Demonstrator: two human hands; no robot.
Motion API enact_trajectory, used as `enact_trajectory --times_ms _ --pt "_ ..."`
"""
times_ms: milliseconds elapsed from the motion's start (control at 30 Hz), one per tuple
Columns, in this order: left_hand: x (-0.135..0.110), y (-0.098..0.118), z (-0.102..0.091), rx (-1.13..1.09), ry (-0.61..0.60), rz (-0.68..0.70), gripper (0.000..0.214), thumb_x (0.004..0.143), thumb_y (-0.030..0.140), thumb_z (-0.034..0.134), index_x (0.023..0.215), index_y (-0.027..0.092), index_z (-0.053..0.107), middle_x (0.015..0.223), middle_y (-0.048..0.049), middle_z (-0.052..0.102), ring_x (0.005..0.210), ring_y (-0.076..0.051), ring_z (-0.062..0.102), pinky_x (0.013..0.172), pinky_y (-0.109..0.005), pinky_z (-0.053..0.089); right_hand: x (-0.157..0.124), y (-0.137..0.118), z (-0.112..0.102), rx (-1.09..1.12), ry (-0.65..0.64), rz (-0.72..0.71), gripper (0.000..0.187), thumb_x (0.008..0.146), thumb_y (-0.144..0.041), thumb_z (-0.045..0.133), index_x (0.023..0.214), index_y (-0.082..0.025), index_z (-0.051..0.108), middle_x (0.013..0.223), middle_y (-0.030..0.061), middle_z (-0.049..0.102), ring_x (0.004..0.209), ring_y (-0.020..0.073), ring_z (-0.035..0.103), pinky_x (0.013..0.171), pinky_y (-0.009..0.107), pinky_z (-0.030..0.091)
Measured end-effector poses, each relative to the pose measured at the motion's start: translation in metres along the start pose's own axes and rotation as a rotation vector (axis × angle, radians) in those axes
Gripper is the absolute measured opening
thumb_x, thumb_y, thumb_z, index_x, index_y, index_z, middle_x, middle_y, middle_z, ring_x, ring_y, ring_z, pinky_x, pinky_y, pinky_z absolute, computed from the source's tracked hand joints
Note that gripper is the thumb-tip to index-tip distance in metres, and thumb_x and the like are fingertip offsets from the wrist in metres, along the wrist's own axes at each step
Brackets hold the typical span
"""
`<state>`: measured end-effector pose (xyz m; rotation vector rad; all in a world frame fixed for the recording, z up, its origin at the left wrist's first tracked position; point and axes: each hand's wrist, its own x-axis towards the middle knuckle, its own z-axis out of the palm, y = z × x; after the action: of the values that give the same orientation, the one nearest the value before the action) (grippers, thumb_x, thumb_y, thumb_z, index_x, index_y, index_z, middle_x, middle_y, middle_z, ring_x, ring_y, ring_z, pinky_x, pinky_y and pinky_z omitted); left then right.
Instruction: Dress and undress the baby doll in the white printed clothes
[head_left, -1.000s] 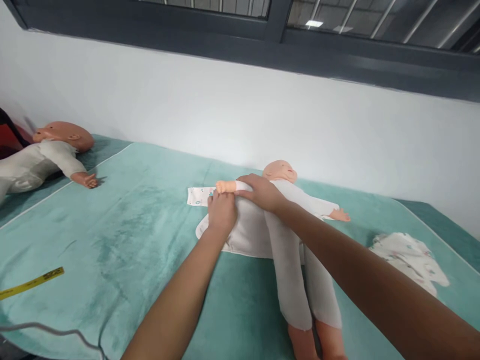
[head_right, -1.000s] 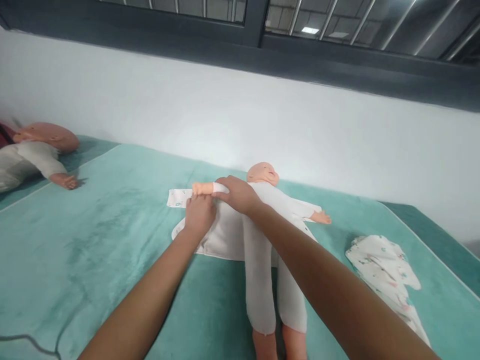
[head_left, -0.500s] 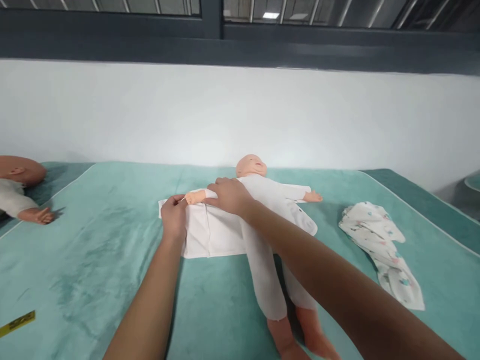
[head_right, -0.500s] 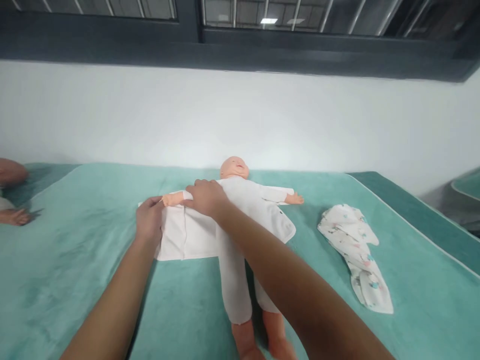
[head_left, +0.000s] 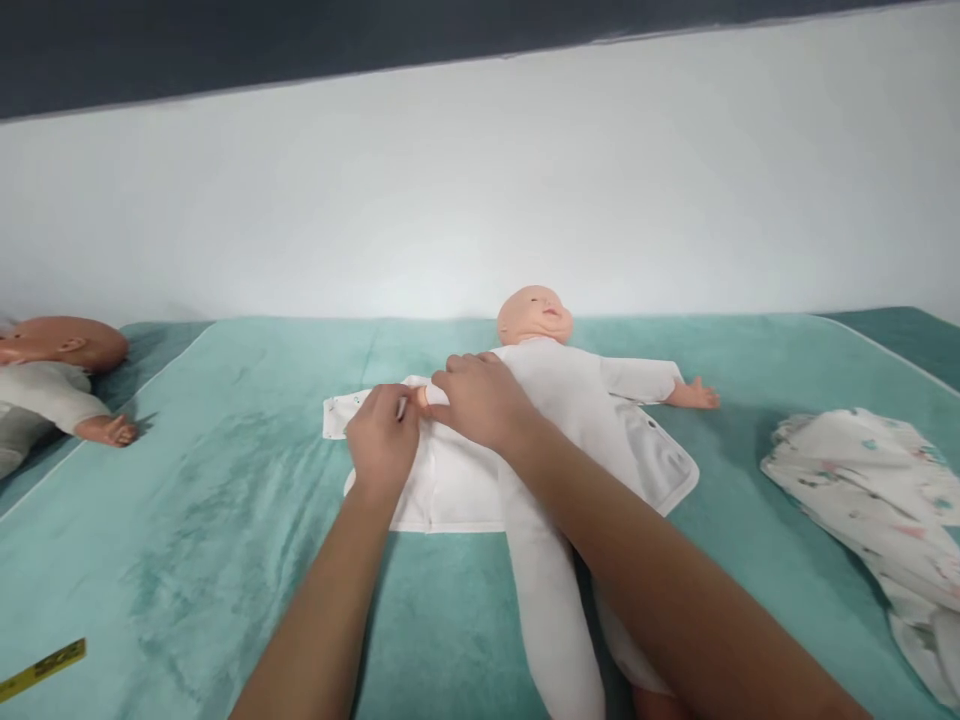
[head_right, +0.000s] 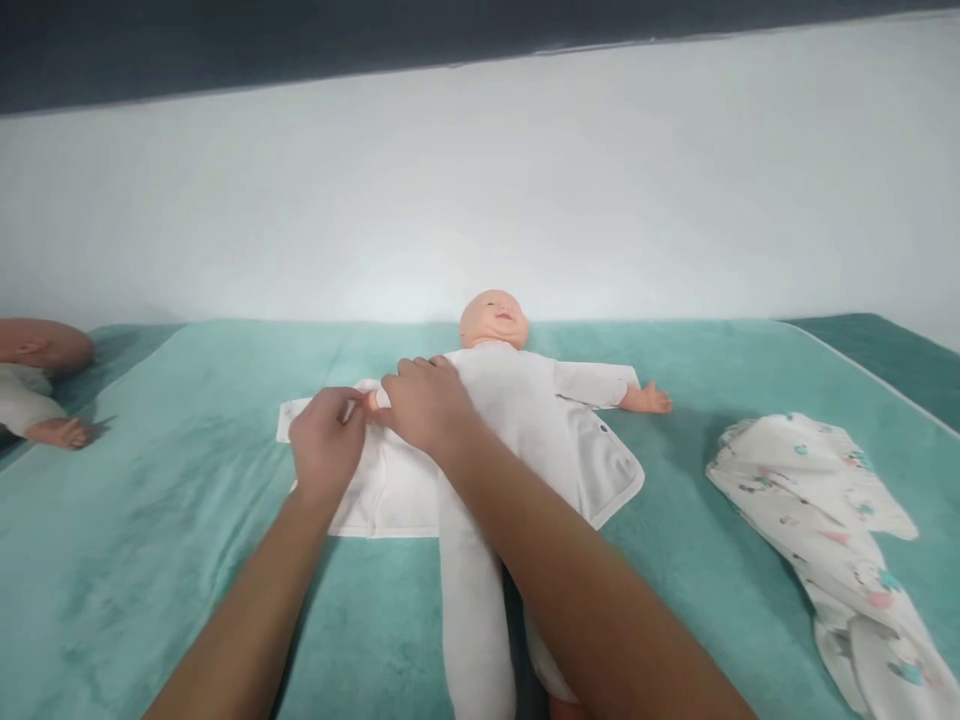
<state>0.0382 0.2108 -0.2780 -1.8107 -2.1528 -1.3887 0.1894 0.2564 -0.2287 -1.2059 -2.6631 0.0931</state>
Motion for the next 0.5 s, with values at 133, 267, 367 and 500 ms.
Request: enact_trajectory --times_ms 133,267,367,500 --pt "-0.004 0.009 0.01 -0.169 -0.144 -0.006 0.016 0.084 0.025 0.049 0.085 0.021 0.065 0.064 0.0023 0.055 0.062 -0.014 0.049 0.065 -0.026 0.038 0.001 -0.003 0.005 0.006 0.019 -0.033 0.02 0.092 -0.024 0.046 0.099 -0.018 0.064 0.099 0.0086 0.063 0.097 0.0239 0.056 0.092 0.039 0.034" --pt "-0.008 0.016 0.014 -0.399 -0.241 -0.05 0.013 0.083 0.027 0.051 0.088 0.021 0.062 0.067 0.0034 0.053 0.062 -0.012 0.046 0.062 -0.023 0.038 0.001 -0.006 0.002 0.096 0.05 -0.026 0.021 0.087 -0.013 0.046 0.097 -0.018 0.064 0.101 0.0073 0.064 0.098 0.0219 0.057 0.094 0.036 0.035" --pt "-0.008 0.014 0.012 -0.459 -0.246 -0.078 0.018 0.085 0.028 0.051 0.099 0.022 0.062 0.074 0.0028 0.054 0.066 -0.012 0.05 0.066 -0.023 0.04 -0.017 0.008 -0.011 0.252 0.22 0.068 0.029 0.091 -0.019 0.043 0.113 -0.022 0.062 0.116 0.0058 0.064 0.106 0.0201 0.057 0.094 0.033 0.039" --pt "-0.01 0.012 0.005 -0.326 -0.174 -0.184 0.024 0.088 0.039 0.052 0.102 0.022 0.06 0.076 0.0007 0.06 0.073 -0.016 0.057 0.071 -0.027 0.041 -0.067 0.057 -0.028 0.196 0.467 0.551 0.027 0.092 -0.031 0.041 0.099 -0.022 0.065 0.109 0.0087 0.066 0.099 0.0228 0.058 0.083 0.033 0.042"
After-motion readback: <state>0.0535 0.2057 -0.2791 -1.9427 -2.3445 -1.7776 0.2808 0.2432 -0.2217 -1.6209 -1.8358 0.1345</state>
